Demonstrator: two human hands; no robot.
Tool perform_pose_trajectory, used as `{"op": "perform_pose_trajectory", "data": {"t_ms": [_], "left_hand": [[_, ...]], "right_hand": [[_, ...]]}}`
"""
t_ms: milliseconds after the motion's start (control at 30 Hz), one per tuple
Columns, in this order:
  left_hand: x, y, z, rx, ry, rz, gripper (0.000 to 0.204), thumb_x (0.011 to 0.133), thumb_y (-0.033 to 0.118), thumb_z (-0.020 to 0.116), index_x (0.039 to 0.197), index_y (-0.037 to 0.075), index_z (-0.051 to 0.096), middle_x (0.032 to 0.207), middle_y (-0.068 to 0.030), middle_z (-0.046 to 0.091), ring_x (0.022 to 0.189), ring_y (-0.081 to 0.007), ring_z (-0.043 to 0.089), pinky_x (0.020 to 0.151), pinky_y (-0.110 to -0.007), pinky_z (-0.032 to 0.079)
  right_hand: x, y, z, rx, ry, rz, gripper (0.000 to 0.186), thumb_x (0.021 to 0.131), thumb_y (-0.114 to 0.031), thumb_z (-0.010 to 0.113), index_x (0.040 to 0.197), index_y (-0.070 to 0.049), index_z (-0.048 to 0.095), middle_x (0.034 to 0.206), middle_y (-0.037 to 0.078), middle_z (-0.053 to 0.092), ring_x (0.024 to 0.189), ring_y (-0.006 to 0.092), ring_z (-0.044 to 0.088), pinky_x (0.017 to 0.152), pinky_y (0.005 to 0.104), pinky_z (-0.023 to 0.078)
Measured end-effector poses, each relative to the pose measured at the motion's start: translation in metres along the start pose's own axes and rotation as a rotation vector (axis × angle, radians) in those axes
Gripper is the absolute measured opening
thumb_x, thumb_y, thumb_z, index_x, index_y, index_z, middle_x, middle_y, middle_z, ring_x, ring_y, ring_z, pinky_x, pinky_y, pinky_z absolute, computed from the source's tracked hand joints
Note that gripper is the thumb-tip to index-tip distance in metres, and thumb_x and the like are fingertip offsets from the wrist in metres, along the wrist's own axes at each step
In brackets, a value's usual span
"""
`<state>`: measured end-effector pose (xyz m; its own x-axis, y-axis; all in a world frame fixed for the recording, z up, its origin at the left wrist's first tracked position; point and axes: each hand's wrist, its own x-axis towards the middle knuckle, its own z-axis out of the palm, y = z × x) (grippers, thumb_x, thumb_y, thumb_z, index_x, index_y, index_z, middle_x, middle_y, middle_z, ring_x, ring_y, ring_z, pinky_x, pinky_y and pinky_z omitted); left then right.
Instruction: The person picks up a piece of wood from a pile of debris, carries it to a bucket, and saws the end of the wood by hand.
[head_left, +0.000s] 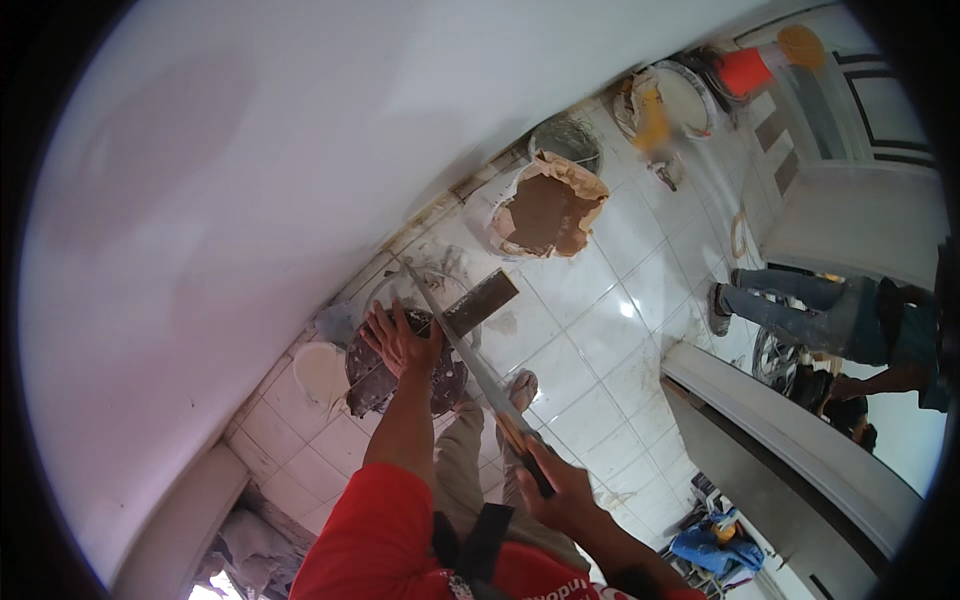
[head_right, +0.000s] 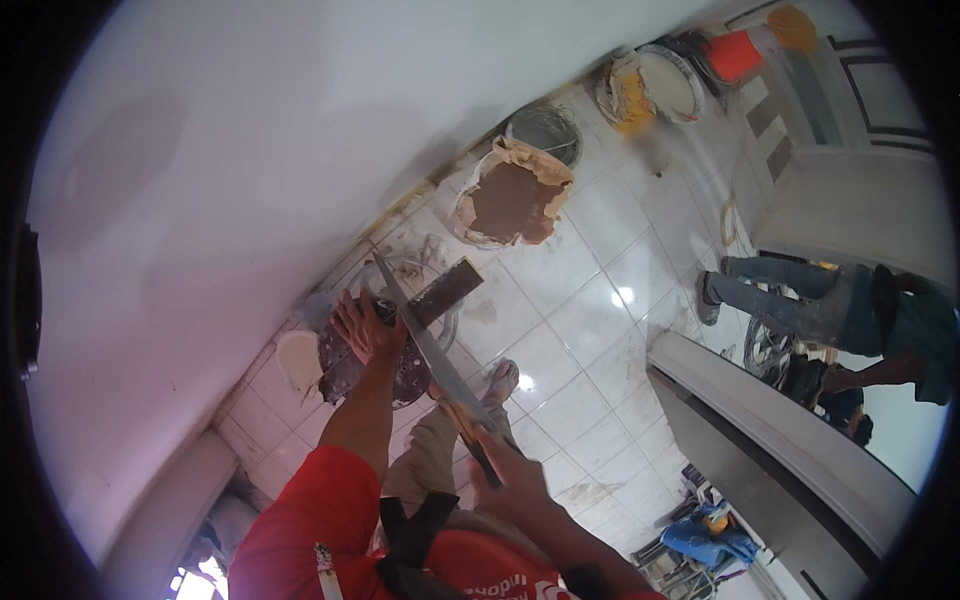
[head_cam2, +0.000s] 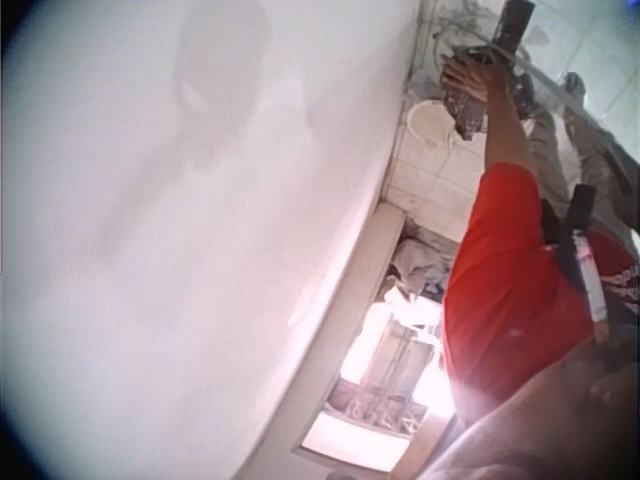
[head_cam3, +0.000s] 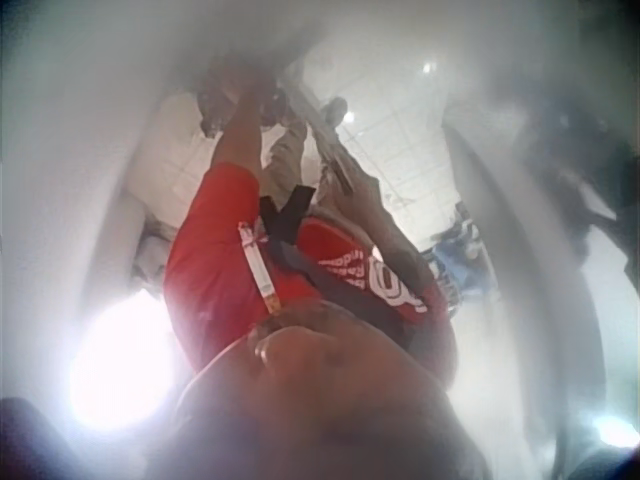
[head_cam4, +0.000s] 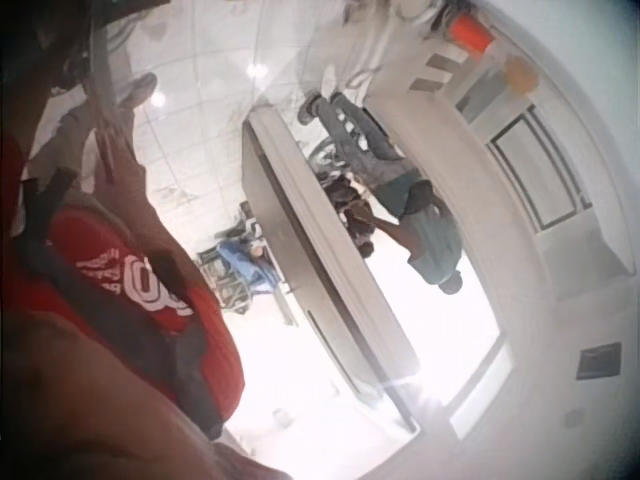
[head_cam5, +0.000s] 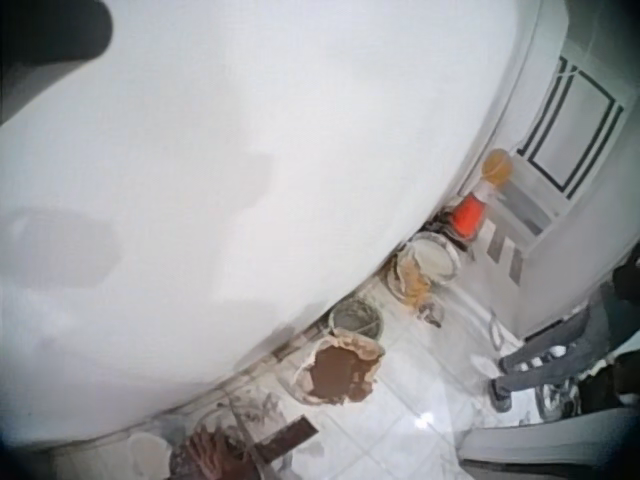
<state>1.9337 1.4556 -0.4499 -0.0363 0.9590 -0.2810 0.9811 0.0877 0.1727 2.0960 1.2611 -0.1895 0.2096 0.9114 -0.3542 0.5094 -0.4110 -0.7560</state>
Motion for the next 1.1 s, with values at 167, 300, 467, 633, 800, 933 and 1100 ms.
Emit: {"op": "perform_pose_trajectory", "data": {"t_ms": [167, 300, 467, 633, 800, 933, 1100], "left_hand": [[-0.002, -0.011, 0.016, 0.022, 0.075, 0.031, 0.091, 0.08, 0.059, 0.071, 0.154, 0.014, 0.043, 0.163, -0.0194, 0.029, 0.154, -0.0415, 0.018, 0.125, -0.06, 0.005], [-0.001, 0.0, 0.01, 0.025, 0.048, 0.045, 0.09, 0.081, 0.059, 0.07, 0.154, 0.014, 0.043, 0.163, -0.0194, 0.029, 0.154, -0.0417, 0.018, 0.125, -0.06, 0.006], [-0.001, -0.006, 0.016, 0.058, 0.031, 0.015, 0.09, 0.08, 0.056, 0.072, 0.154, 0.013, 0.043, 0.164, -0.0186, 0.028, 0.154, -0.0413, 0.018, 0.125, -0.06, 0.007], [-0.003, -0.009, 0.016, 0.05, 0.063, 0.028, 0.091, 0.08, 0.055, 0.073, 0.155, 0.013, 0.041, 0.165, -0.018, 0.027, 0.154, -0.0412, 0.017, 0.125, -0.06, 0.007], [-0.002, -0.002, 0.014, 0.048, 0.032, 0.047, 0.09, 0.082, 0.054, 0.072, 0.155, 0.013, 0.04, 0.165, -0.0184, 0.026, 0.155, -0.0416, 0.017, 0.124, -0.061, 0.008], [-0.001, -0.004, 0.014, 0.051, 0.035, 0.028, 0.089, 0.082, 0.054, 0.072, 0.155, 0.013, 0.04, 0.165, -0.0181, 0.026, 0.155, -0.0416, 0.017, 0.124, -0.061, 0.007], [-0.003, -0.011, 0.019, 0.028, 0.08, 0.028, 0.087, 0.082, 0.054, 0.071, 0.153, 0.013, 0.043, 0.165, -0.0174, 0.026, 0.155, -0.0408, 0.017, 0.124, -0.061, 0.006]], "right_hand": [[-0.048, -0.023, -0.059, -0.016, -0.075, 0.061, 0.056, 0.091, -0.015, 0.071, 0.142, -0.004, 0.052, 0.093, 0.02, 0.072, 0.078, 0.0353, 0.073, 0.064, 0.0417, 0.058], [0.015, 0.002, -0.011, 0.066, -0.038, 0.089, 0.055, 0.091, -0.013, 0.071, 0.141, -0.003, 0.053, 0.095, 0.021, 0.072, 0.08, 0.0356, 0.074, 0.066, 0.0413, 0.059], [0.015, -0.003, -0.01, 0.045, -0.003, 0.007, 0.053, 0.09, -0.011, 0.072, 0.139, 0.0, 0.054, 0.102, 0.024, 0.071, 0.083, 0.0377, 0.074, 0.067, 0.042, 0.06], [-0.049, -0.024, -0.064, -0.011, -0.143, 0.162, 0.056, 0.09, -0.018, 0.073, 0.141, -0.003, 0.053, 0.097, 0.02, 0.071, 0.08, 0.037, 0.071, 0.068, 0.0427, 0.058], [0.032, 0.009, 0.002, 0.044, 0.016, -0.093, 0.059, 0.09, -0.012, 0.073, 0.142, -0.001, 0.049, 0.099, 0.021, 0.072, 0.075, 0.0371, 0.073, 0.06, 0.0408, 0.058], [0.016, -0.001, -0.012, 0.028, -0.021, -0.009, 0.059, 0.089, -0.013, 0.074, 0.142, 0.0, 0.05, 0.103, 0.022, 0.072, 0.079, 0.0365, 0.074, 0.064, 0.0383, 0.06], [-0.042, -0.023, -0.072, 0.017, -0.158, 0.111, 0.057, 0.09, -0.015, 0.073, 0.141, -0.001, 0.052, 0.104, 0.023, 0.072, 0.082, 0.0377, 0.075, 0.068, 0.0376, 0.061]]}}
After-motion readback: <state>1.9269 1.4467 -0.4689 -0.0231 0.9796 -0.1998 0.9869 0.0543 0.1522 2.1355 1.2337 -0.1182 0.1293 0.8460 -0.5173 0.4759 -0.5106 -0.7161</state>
